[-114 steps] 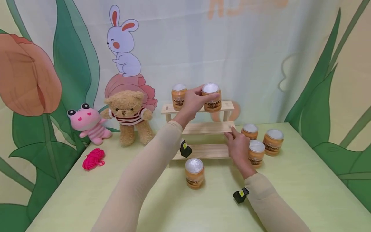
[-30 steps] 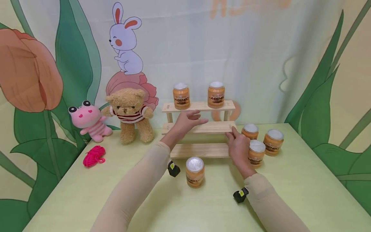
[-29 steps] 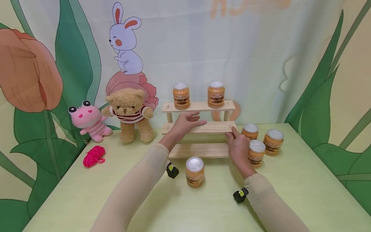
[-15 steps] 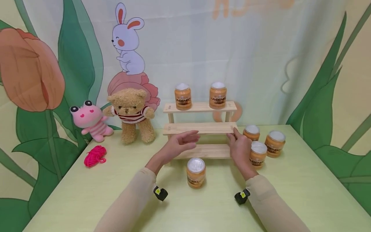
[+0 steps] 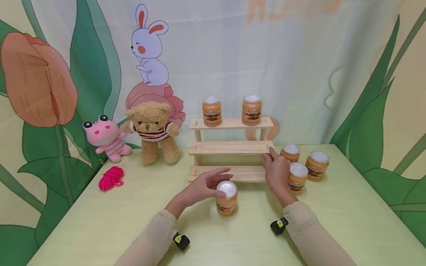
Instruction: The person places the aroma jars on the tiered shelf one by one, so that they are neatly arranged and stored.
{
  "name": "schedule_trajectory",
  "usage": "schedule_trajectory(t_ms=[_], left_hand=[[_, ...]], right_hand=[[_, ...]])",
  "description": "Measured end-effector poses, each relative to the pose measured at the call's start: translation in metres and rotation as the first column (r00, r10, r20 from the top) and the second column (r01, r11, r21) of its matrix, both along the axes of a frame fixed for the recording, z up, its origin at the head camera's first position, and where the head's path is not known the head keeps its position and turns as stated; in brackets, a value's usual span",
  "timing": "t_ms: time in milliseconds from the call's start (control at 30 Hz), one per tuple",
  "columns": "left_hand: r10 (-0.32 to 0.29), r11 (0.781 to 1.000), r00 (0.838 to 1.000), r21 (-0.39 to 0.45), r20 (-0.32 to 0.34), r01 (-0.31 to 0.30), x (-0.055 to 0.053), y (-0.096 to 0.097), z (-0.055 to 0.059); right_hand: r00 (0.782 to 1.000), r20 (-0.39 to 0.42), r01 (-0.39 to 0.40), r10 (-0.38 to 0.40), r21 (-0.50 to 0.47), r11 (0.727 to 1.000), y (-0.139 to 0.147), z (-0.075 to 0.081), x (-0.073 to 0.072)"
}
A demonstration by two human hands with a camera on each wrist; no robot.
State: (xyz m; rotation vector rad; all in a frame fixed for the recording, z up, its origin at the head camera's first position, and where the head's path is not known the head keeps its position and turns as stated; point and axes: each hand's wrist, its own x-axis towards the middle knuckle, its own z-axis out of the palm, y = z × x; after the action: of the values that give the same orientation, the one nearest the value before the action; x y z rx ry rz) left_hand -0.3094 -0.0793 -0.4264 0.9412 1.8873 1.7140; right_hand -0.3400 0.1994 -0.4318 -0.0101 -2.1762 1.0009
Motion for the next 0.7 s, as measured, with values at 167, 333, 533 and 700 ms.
schedule_trajectory(t_ms=[167, 333, 533, 700], left_hand=[[0.006, 1.000, 1.000, -0.025, 0.030, -0.006, 0.002, 0.002, -0.005], [0.023, 0.997, 0.999, -0.071, 0.030, -0.021, 0.004, 0.000, -0.013], [0.059, 0.993, 0.998, -0.105, 0.020, -0.056, 0.005, -0.001, -0.017], [0.057, 0.989, 0.998, -0.134, -0.013, -0.058, 0.004, 0.002, -0.017]], right_hand=[[1.000, -0.012, -0.001, 0.002, 0.010, 1.000, 0.002, 0.001, -0.001], [1.000, -0.003, -0.007, 0.007, 0.004, 1.000, 0.000, -0.001, 0.000], [1.000, -0.001, -0.018, 0.018, 0.002, 1.000, -0.002, -0.003, -0.001], [1.000, -0.022, 0.003, -0.002, 0.010, 1.000, 0.000, -0.002, -0.001]])
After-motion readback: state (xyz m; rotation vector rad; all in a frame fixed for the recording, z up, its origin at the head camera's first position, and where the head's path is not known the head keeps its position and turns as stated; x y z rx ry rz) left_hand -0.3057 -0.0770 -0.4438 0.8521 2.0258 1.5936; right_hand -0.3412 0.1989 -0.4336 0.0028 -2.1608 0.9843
